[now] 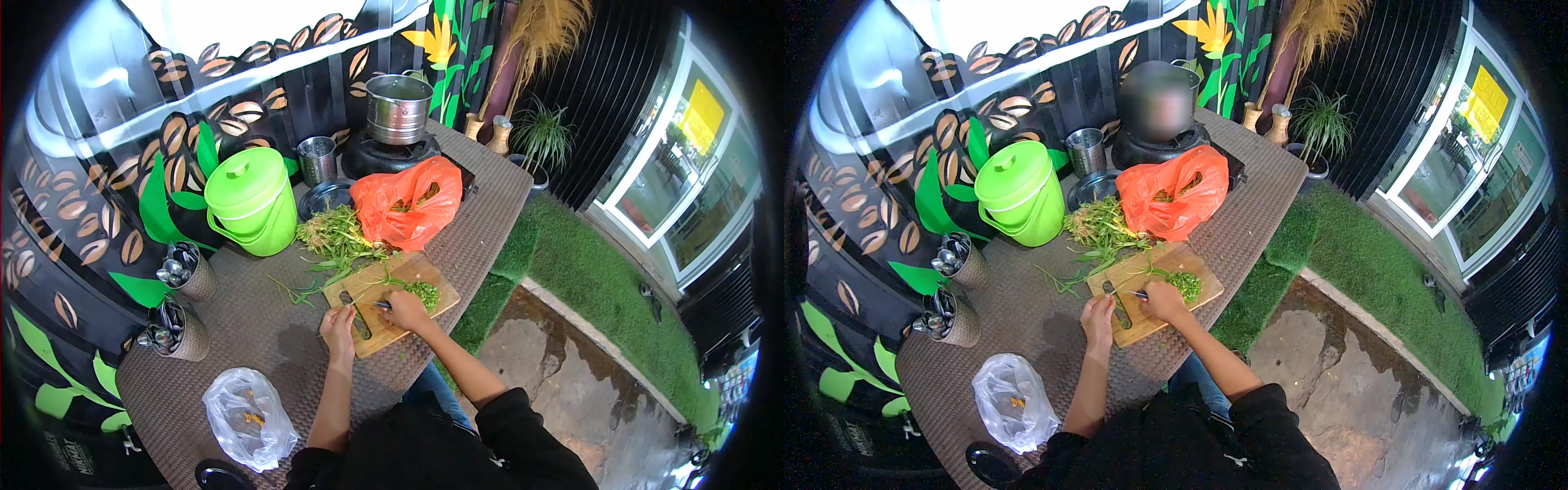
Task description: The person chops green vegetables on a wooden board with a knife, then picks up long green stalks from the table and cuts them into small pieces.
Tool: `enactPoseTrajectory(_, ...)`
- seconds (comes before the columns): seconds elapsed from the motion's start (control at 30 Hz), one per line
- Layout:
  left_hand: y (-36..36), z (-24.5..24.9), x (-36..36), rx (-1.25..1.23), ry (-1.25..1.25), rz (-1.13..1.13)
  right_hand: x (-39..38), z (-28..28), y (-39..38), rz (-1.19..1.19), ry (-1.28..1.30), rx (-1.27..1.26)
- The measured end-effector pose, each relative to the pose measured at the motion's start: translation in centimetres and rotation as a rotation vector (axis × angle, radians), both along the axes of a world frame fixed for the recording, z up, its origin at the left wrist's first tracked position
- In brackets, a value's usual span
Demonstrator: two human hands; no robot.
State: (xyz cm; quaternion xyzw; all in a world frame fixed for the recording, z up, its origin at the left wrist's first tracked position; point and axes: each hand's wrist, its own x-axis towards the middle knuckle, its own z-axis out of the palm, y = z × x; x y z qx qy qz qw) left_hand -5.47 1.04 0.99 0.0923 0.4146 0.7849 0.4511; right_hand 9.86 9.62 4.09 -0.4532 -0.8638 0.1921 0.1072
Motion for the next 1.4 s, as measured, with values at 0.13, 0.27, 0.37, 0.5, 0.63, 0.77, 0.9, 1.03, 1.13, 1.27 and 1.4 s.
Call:
enactPoseTrajectory(0.13,3.1,0.4,0.0,-0.006,0.087,-0.058,0.7,4.2,-0.1,-0.022,0.046,0.087)
enactPoseTrajectory(0.27,5.5,1.4,-0.1,-0.171,0.327,-0.266,1.5,4.8,0.6,-0.11,0.392,0.219)
enactPoseTrajectory(0.37,4.1,4.0,1.5,-0.295,0.942,-0.232,2.0,3.1,1.0,-0.2,0.638,0.08)
enactPoseTrajectory(0.5,4.0,2.2,2.6,-0.078,0.881,-0.259,1.7,1.9,-0.7,-0.294,0.984,-0.261)
enactPoseTrajectory(0.63,2.1,4.7,3.5,0.013,0.393,-0.499,1.5,2.7,-2.8,-0.386,1.19,-0.634)
enactPoseTrajectory(0.77,1.5,4.2,2.9,-0.013,0.341,-0.58,1.7,2.1,-3.5,-0.369,1.153,-0.656)
enactPoseTrajectory(0.9,1.0,1.6,1.3,-0.113,0.552,-0.45,3.1,-2.2,-4.7,-0.32,0.944,-0.394)
enactPoseTrajectory(1.03,-0.5,0.9,0.2,-0.125,0.625,-0.232,4.3,-2.3,-8.9,-0.281,0.472,-0.183)
enactPoseTrajectory(1.13,-1.0,0.9,0.3,-0.1,0.634,-0.175,4.3,-1.4,-10.8,-0.237,0.265,-0.214)
enactPoseTrajectory(1.27,-1.3,0.9,0.8,-0.114,0.724,-0.198,4.5,-0.4,-11.3,-0.182,0.065,-0.214)
enactPoseTrajectory(1.4,-1.5,1.5,1.5,-0.146,0.898,-0.264,5.4,-1.4,-10.1,-0.25,0.069,-0.162)
